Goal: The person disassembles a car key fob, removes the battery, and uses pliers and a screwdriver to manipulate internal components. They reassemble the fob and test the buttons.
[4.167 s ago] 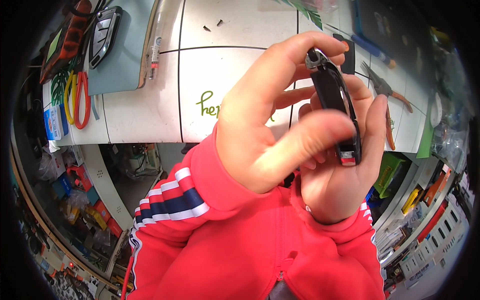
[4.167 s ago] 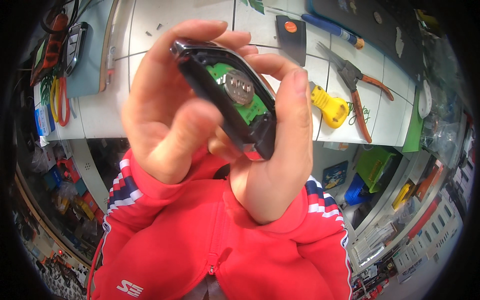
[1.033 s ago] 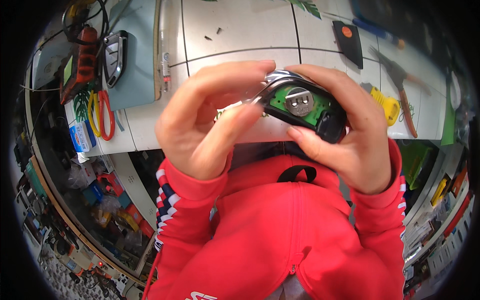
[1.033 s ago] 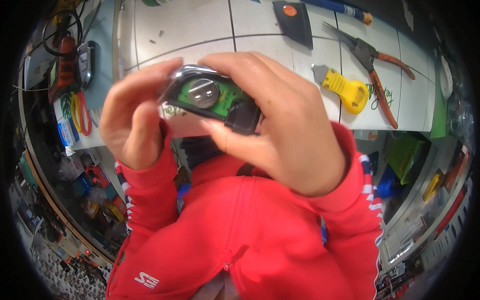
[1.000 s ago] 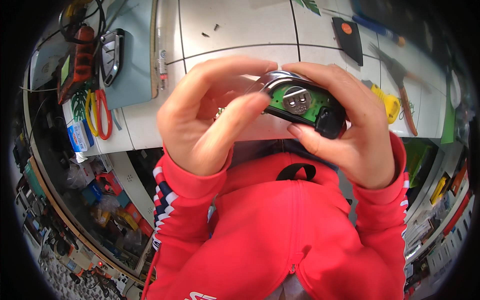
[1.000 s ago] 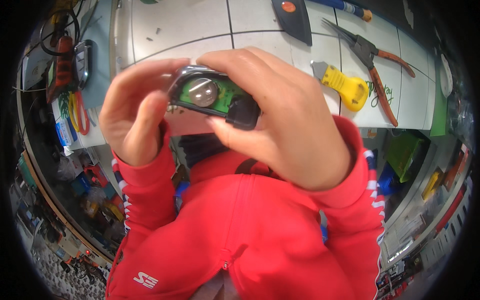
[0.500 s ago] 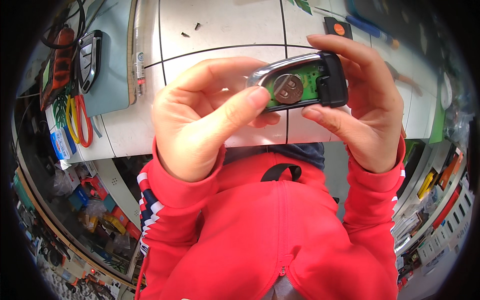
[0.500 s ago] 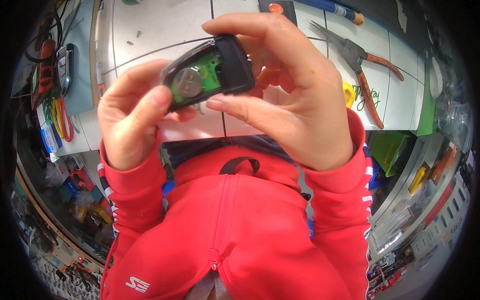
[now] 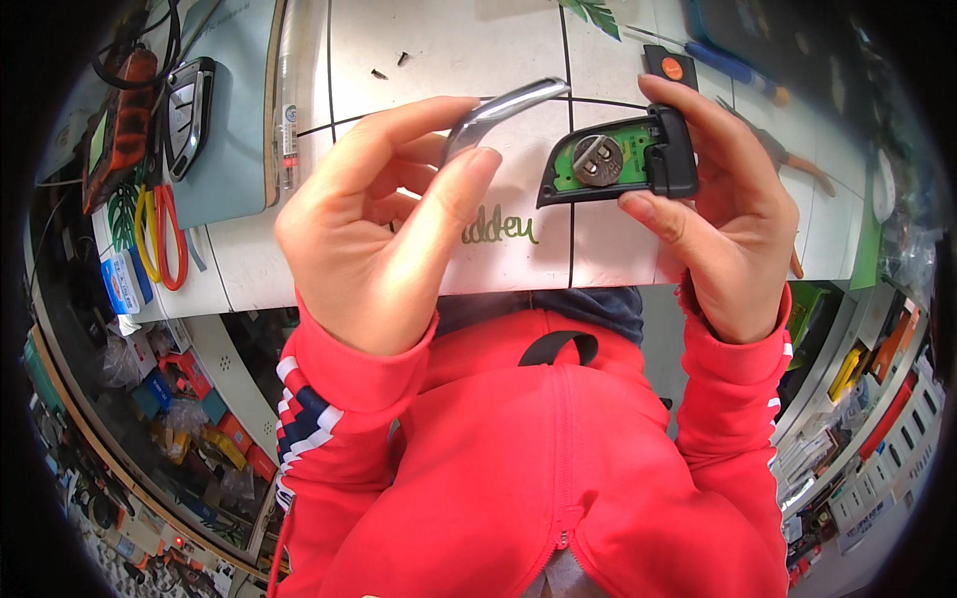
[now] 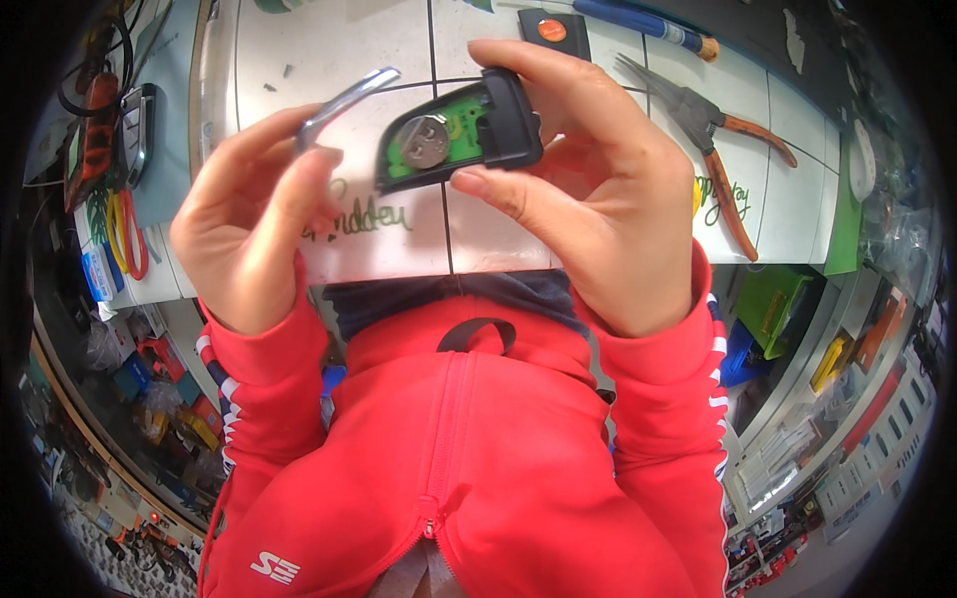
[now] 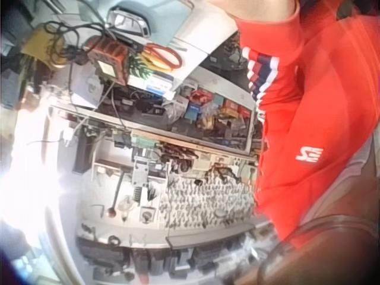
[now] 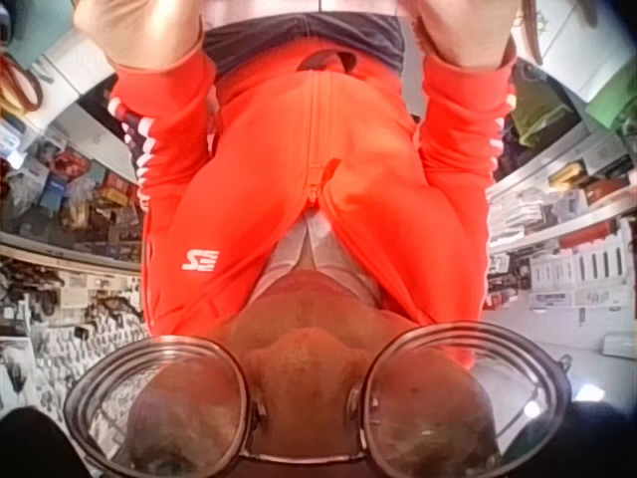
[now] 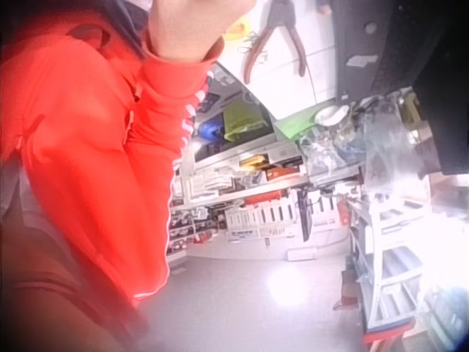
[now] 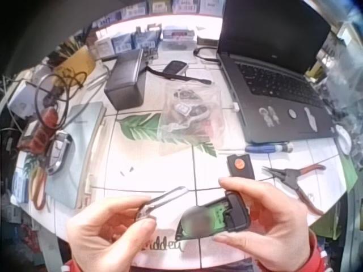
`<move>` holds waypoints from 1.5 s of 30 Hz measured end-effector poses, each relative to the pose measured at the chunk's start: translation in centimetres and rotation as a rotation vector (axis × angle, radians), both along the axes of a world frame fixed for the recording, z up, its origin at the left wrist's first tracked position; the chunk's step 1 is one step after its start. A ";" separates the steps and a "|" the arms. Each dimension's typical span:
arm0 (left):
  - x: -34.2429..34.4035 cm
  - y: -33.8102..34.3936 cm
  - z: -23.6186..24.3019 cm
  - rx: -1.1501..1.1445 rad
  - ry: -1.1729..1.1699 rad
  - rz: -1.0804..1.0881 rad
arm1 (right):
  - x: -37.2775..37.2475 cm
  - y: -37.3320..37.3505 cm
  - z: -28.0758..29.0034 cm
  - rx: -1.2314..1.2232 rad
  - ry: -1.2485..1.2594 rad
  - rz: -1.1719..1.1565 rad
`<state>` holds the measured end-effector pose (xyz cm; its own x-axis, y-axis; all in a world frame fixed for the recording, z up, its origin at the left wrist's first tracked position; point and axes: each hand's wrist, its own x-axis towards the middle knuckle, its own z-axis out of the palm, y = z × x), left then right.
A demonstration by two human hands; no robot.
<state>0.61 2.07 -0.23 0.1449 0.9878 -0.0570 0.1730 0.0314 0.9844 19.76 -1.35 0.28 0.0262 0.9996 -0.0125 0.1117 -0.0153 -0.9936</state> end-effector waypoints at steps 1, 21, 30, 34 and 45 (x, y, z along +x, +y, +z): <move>0.0 0.2 -0.2 0.083 0.095 -0.036 | 0.2 0.0 0.1 -0.028 -0.014 0.003; 0.9 3.7 1.4 0.684 0.262 -0.737 | 2.2 0.6 1.4 -0.071 -0.101 0.283; 1.2 4.0 1.3 0.766 0.264 -0.810 | 2.4 1.0 1.6 -0.083 -0.158 0.426; 1.1 3.9 1.3 0.699 0.271 -0.836 | 2.7 1.3 2.0 -0.083 -0.286 0.449; -0.6 8.7 2.6 0.909 0.549 -0.784 | 3.0 0.8 1.8 -0.251 0.074 0.236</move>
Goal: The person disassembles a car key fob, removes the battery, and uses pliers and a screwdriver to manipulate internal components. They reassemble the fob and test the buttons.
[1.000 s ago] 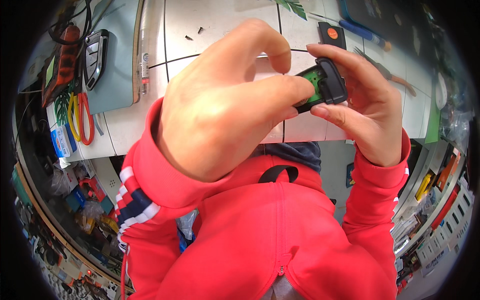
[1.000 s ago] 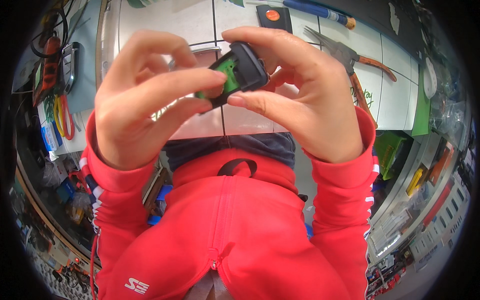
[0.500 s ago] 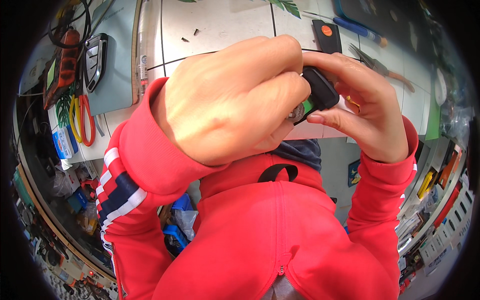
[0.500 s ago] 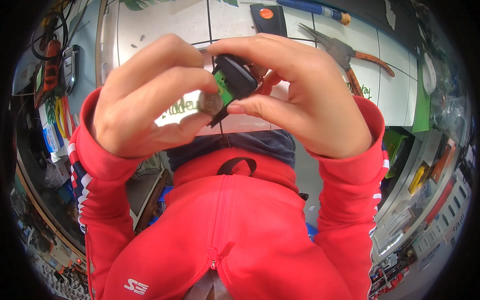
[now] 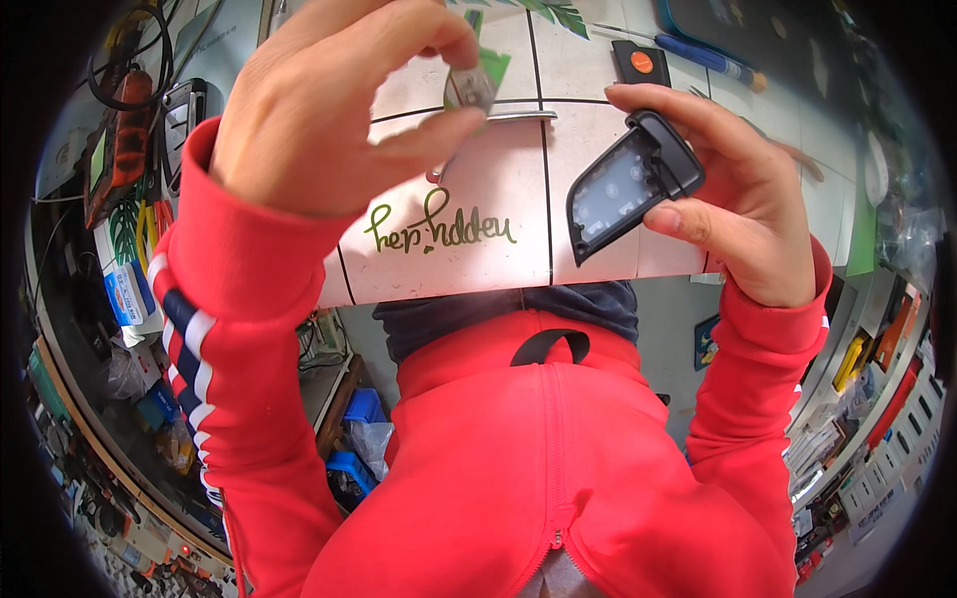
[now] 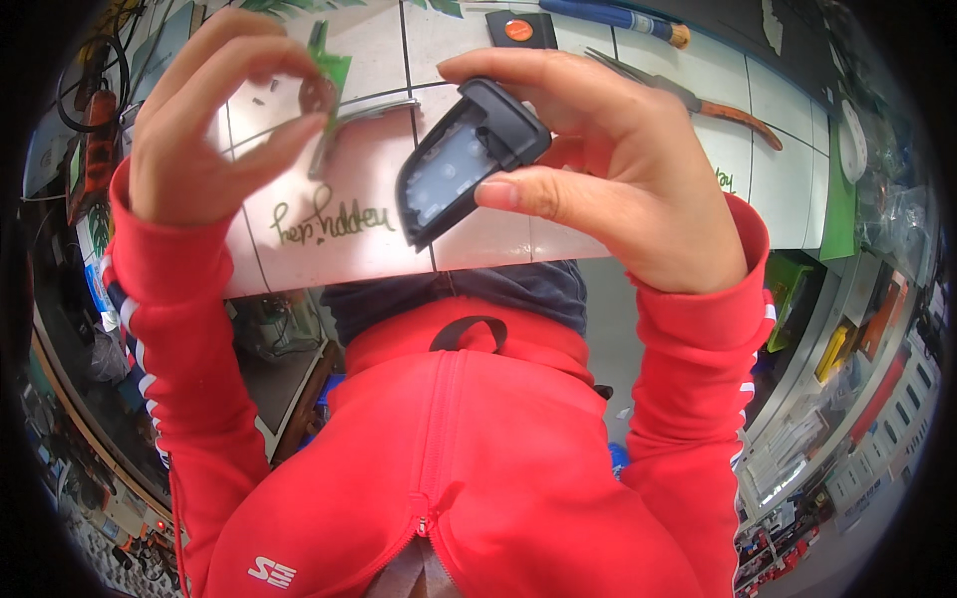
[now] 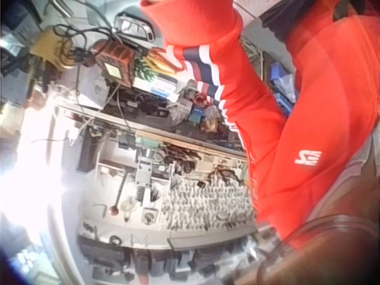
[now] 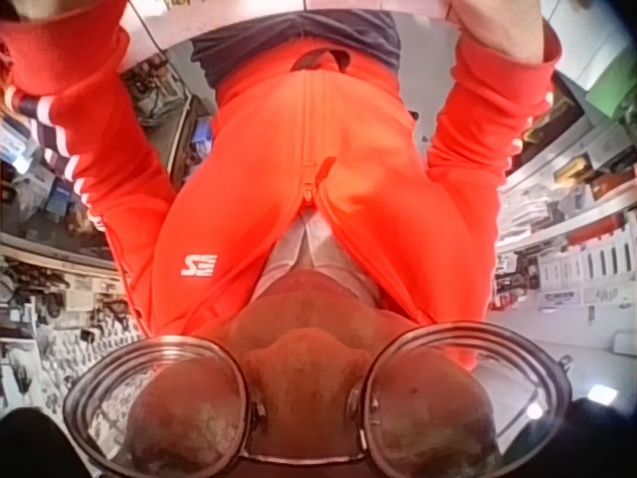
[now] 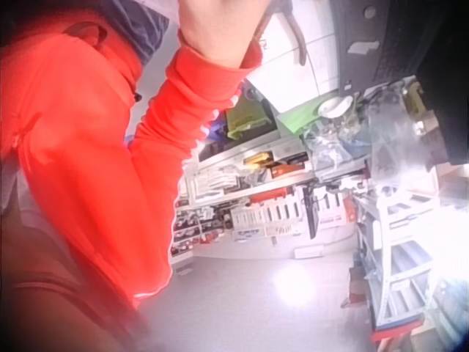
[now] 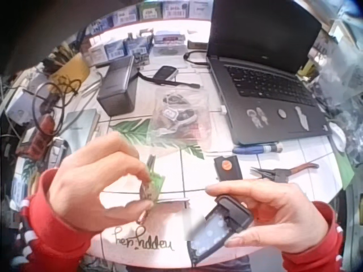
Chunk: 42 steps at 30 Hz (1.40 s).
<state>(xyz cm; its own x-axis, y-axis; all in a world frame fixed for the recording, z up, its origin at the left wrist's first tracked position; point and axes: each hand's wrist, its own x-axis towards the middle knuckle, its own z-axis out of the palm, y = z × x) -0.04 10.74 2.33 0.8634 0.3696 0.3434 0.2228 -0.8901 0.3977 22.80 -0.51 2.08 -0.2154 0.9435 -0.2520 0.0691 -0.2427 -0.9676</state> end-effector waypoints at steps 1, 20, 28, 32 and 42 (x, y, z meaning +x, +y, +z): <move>0.2 0.2 -0.4 0.075 -0.030 0.031 | -0.1 -0.1 -0.1 -0.004 0.068 -0.016; 1.6 -9.5 -0.7 -1.542 -0.510 0.295 | -1.4 -0.2 0.1 0.072 0.255 0.060; 2.5 -10.3 -1.7 -2.047 -0.686 0.110 | -1.3 -0.9 0.1 0.070 0.185 0.023; 2.4 -9.9 -1.8 -2.050 -0.701 0.102 | -1.3 -0.9 -0.3 0.184 -0.044 -0.004; 2.4 -10.3 -2.3 -1.977 -0.842 0.155 | -2.6 -3.0 0.3 0.244 -0.208 -0.334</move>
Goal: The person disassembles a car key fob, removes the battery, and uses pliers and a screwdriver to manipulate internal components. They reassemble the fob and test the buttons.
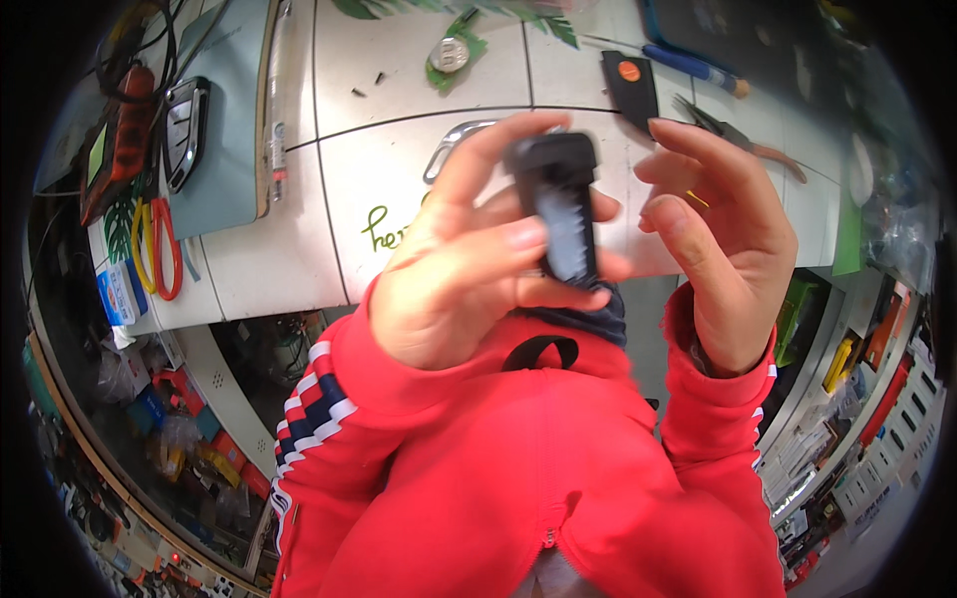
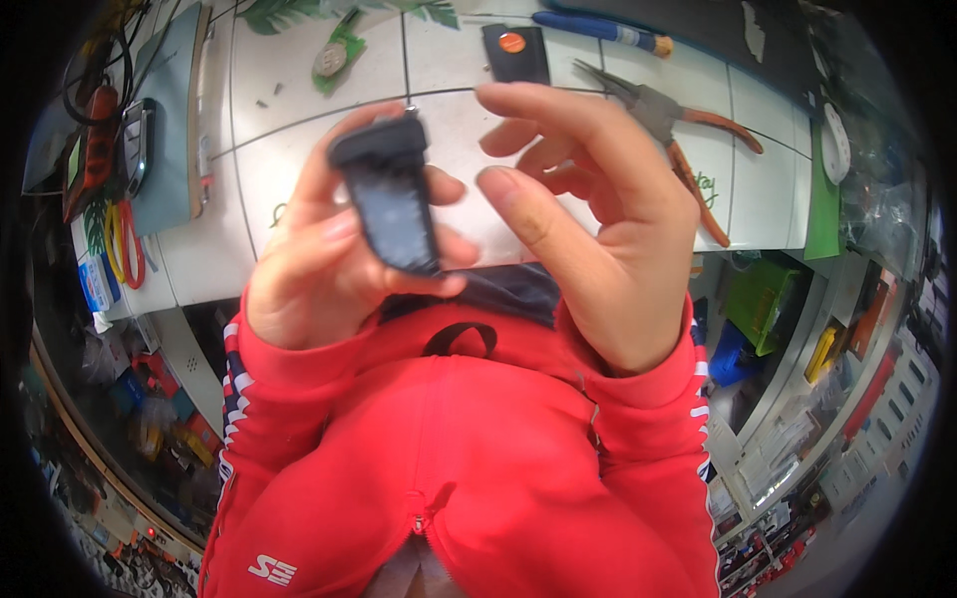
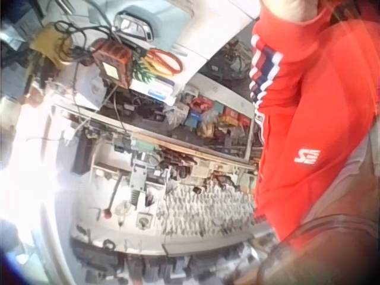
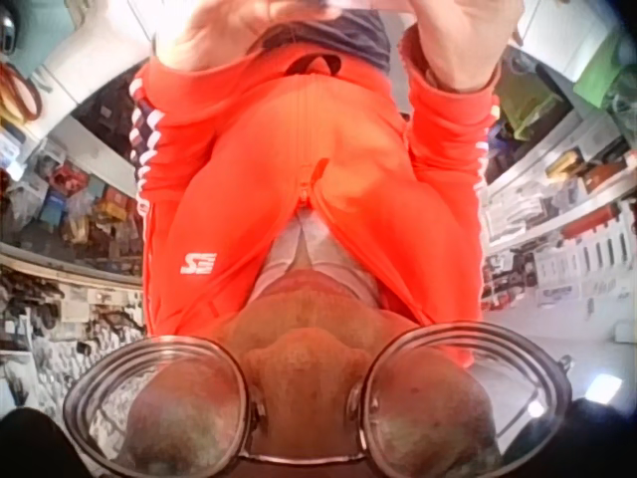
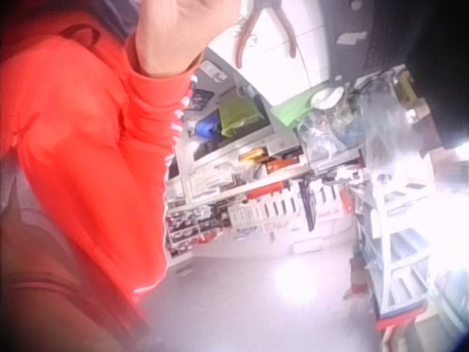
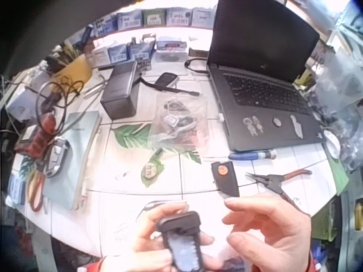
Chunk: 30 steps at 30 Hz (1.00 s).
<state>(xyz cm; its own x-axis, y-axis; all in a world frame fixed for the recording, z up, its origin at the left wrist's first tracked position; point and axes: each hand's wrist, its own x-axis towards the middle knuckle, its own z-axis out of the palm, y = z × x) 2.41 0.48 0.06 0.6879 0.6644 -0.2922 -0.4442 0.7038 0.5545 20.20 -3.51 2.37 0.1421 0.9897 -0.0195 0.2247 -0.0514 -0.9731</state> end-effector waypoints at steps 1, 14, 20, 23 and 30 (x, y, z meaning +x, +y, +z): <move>0.0 0.1 -0.3 -0.043 -0.043 0.032 | 0.3 -0.2 0.1 0.000 -0.021 -0.040; 0.4 0.5 -1.4 -0.383 -0.352 0.070 | 9.9 -2.6 0.2 -0.089 -1.016 0.001; 0.5 0.8 -0.5 -0.210 -0.276 0.033 | 11.5 -2.3 -0.4 -0.039 -1.101 0.104; 0.5 0.5 0.5 -0.069 0.020 0.032 | 11.9 -2.0 -0.7 -0.011 -1.191 0.129; 0.5 0.7 0.5 -0.056 -0.011 0.081 | 12.0 -2.6 -0.7 0.084 -1.085 0.059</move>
